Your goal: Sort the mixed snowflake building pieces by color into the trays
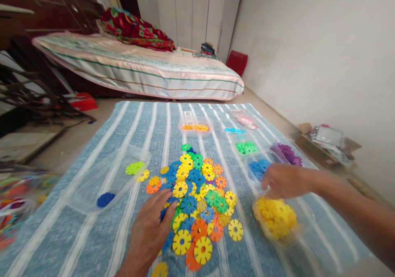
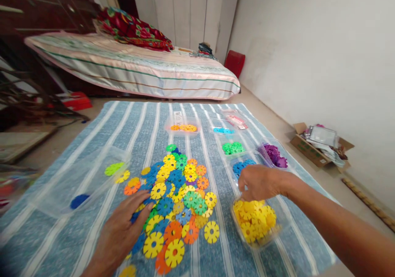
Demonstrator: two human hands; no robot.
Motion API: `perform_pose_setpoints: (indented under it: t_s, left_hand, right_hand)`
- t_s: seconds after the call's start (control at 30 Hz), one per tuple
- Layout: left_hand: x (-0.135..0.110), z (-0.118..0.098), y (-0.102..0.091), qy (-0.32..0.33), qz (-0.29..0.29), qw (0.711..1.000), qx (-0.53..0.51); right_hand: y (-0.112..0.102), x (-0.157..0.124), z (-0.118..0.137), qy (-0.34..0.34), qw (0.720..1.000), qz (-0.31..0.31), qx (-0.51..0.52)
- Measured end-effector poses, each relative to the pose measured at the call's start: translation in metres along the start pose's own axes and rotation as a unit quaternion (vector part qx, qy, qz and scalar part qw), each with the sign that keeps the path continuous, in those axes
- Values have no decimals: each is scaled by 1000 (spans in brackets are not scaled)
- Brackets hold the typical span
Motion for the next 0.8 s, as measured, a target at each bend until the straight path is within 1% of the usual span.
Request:
perform_pose_setpoints:
  t_s: [0.1,0.2,0.27,0.37,0.47,0.63,0.7,0.8]
  left_hand:
    - [0,-1,-2,0,-5,1000,8]
    - [0,-5,-6,7,-14,1000,13]
    - [0,-6,-7,7,-16,1000,15]
    - [-1,-7,-7,1,-16,1000,23]
    - [-2,-5,-6,-4,-13,1000,28]
    - [-2,-4,-6,-6,-11,1000,13]
    - [-2,-4,-6,-8,-11,1000,8]
    - [-2,-4,-6,-8,-7,1000,1]
  right_hand:
    - [-12,31,9,10,996,-78,-29]
    - [-25,72,20,70,986,-140,-51]
    - [-31,97,28,102,983,-139,-65]
    - [-33,122,33,123,984,-97,-81]
    - [-32,131,30,115,986,-87,-84]
    - [-26,127,16,103,988,-104,-48]
    - [-22,124,16,100,989,-104,-36]
    - [-16,121,24,110,987,-99,-58]
Point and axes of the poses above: each hand's wrist, its own x-axis towards the middle knuckle, its own y-axis out of the palm, z = x × y, the point moved 3 cm from there along x, towards the middle knuckle, and after that the axes turned 15 degrees about z, right-handed, at the moved point
